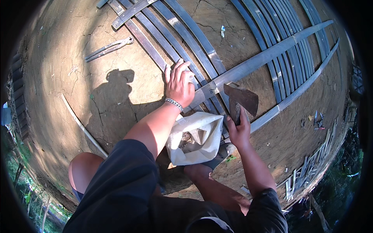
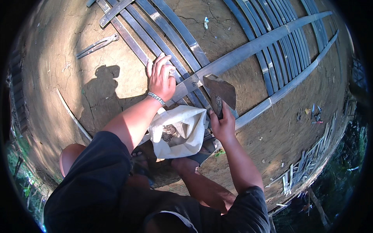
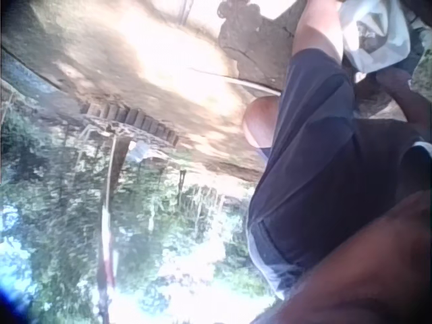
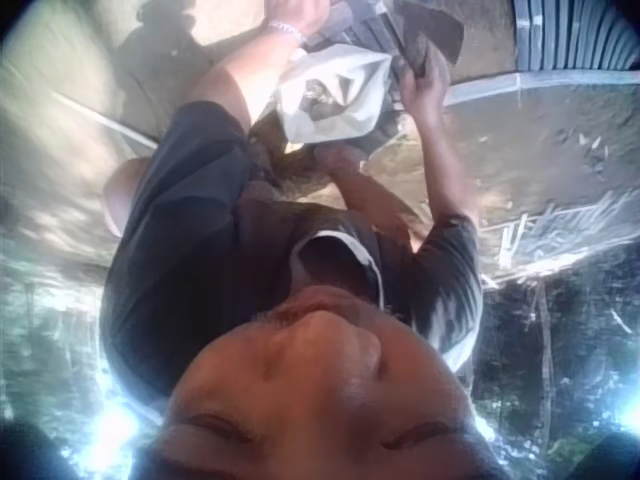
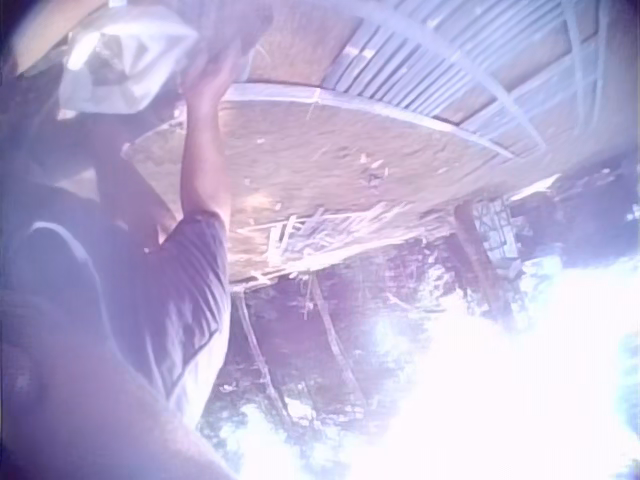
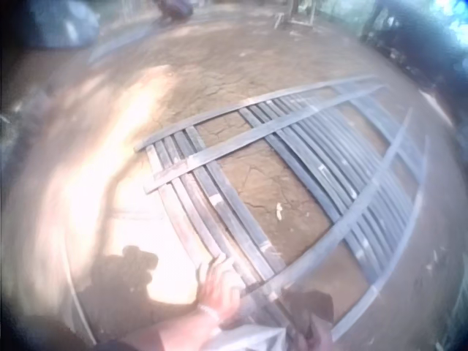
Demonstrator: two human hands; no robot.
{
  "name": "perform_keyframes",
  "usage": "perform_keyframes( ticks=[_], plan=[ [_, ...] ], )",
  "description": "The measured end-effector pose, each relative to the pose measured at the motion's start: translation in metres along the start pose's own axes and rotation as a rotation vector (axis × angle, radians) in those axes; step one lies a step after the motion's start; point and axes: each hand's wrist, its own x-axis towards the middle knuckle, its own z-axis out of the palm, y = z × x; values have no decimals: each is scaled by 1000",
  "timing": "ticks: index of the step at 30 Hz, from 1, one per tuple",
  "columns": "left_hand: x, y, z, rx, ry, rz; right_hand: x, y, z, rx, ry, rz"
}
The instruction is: The person is assembling a bamboo frame by hand and using an axe; they position bamboo strips within a wooden structure, hammer them into place with the side of the axe, and reach into a white bag to retrieve small pegs.
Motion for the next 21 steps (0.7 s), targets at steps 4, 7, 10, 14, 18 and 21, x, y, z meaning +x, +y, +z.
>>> perform_keyframes(
  ticks=[4, 7, 10, 14, 18, 21],
  plan=[
    [0, 0, -6, 19, -24, 48, -10, 6, 12, 177, 114, 47],
    [-1, 0, -11, 45, -84, 71, -19, 5, 11, 320, 97, 164],
    [0, 3, -20, 85, -167, 73, -28, 11, 10, 256, 94, 173],
    [-19, 0, -37, 119, -16, 64, -31, 13, 0, 275, 49, 194],
    [-61, 12, -31, -90, 100, -460, -33, 20, -10, 281, 22, 349],
    [-79, 28, -16, -310, -106, -845, -48, 43, -22, 302, -5, 440]
  ],
)
